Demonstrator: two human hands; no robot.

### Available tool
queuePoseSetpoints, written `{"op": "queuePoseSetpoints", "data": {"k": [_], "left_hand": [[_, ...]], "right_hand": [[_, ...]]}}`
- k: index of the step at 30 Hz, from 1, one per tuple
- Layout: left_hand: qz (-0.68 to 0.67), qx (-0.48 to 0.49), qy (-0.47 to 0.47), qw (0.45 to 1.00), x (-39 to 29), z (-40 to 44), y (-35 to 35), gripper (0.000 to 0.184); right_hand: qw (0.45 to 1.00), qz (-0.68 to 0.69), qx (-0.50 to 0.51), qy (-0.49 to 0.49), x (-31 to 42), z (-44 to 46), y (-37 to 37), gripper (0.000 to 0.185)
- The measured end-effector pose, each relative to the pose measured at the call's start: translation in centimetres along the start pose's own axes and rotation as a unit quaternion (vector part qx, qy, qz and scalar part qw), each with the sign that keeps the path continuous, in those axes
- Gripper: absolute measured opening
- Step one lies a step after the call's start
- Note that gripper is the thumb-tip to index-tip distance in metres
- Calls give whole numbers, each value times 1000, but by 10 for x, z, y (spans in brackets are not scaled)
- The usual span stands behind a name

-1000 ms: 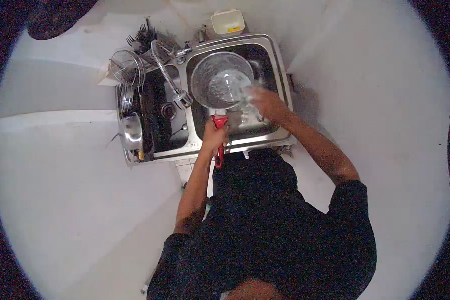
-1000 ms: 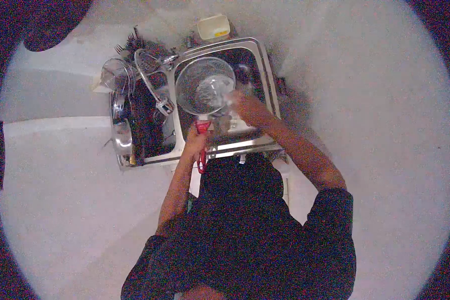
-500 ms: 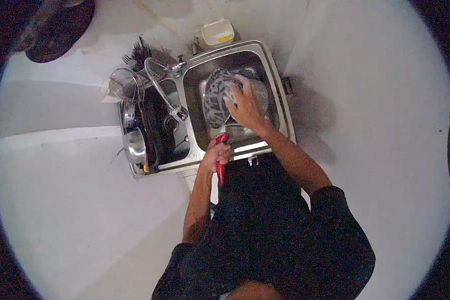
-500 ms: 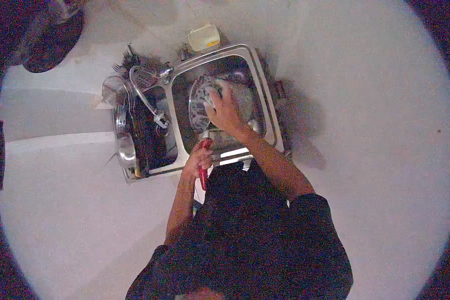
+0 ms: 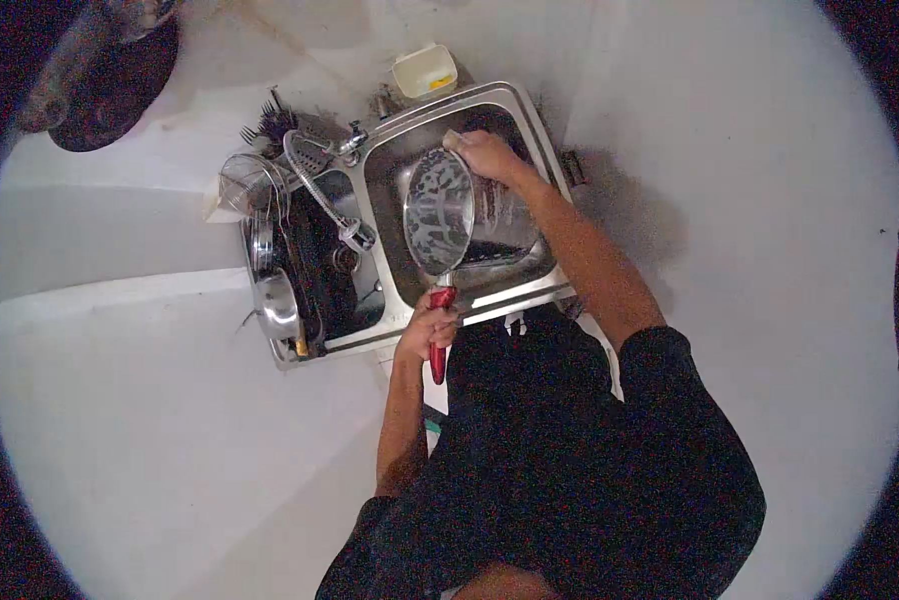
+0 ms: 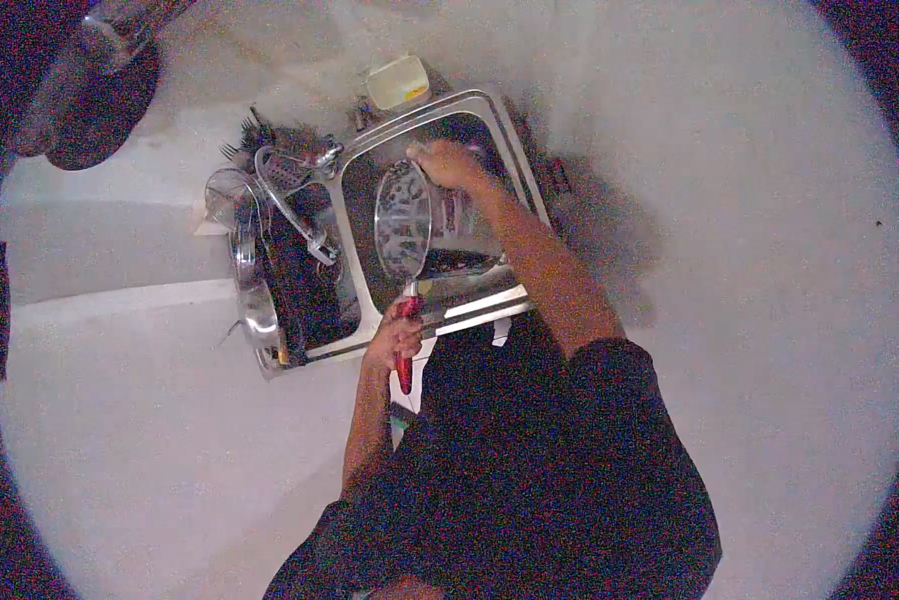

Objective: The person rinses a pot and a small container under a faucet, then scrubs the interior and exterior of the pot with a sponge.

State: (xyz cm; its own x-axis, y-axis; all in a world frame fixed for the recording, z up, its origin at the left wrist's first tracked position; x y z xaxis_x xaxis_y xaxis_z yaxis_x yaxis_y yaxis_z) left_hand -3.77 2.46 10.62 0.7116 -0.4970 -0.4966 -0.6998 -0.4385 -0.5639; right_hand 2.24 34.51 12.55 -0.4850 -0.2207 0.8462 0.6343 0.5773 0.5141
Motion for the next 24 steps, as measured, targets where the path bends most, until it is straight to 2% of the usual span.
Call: {"op": "queuePoseSetpoints", "data": {"k": [1, 4, 5, 6, 8, 9, 12, 13, 15, 16, 17, 18, 20, 24], "left_hand": [[14, -5, -10, 1000, 0, 0, 1, 32], [65, -29, -33, 997, -1, -1, 5, 37], [87, -44, -38, 995, -1, -1, 6, 38], [109, -60, -43, 991, -2, -2, 6, 40], [196, -105, -69, 973, -9, -8, -10, 40], [238, -126, -82, 960, -13, -10, -14, 40], [357, -144, -89, 919, -14, -7, -7, 45], [430, -137, -182, 873, -20, -4, -8, 49], [556, -119, -353, 743, -23, -6, -15, 55], [536, -121, -338, 764, -25, -8, -18, 58], [514, -123, -322, 785, -30, -11, -26, 61], [493, -125, -307, 805, -33, -12, -30, 63], [540, -160, -280, 777, -33, -9, -17, 65], [589, -215, -267, 732, -45, -15, -27, 56]], "right_hand": [[1000, -21, 16, -7, -1, -3, -1, 61], [990, 37, -66, 120, 9, -33, -7, 64], [982, 163, -70, 69, 23, -54, 4, 55], [981, 173, -77, 47, 32, -71, 9, 51], [977, 191, -93, 3, 36, -93, 18, 46], [972, 155, -172, 29, -8, -83, -1, 44], [981, 112, -146, -67, -18, -91, 17, 43], [982, 78, -151, -84, -16, -86, 20, 43], [989, 80, -89, -84, -14, -76, 28, 44], [991, 81, -58, -84, -7, -75, 33, 44], [988, 57, -141, 11, 3, -73, 38, 48], [993, 72, -95, 5, 4, -65, 35, 49], [995, 101, -4, -8, 15, -48, 38, 50], [986, -139, -58, 73, 15, -22, 37, 29]]}}
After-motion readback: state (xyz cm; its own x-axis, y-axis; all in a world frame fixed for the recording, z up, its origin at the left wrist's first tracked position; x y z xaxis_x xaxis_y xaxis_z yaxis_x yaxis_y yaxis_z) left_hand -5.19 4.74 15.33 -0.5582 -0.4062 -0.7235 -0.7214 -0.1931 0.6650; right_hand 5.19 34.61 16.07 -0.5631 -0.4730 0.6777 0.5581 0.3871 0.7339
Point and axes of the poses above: each hand's wrist, its own z-axis towards the middle knuckle, its own y-axis out of the back of the hand, x = y × z, the point moved 5 cm from there along z, towards the middle knuckle, and after that the axes turned 4 degrees about -x, right-handed, at the moved point
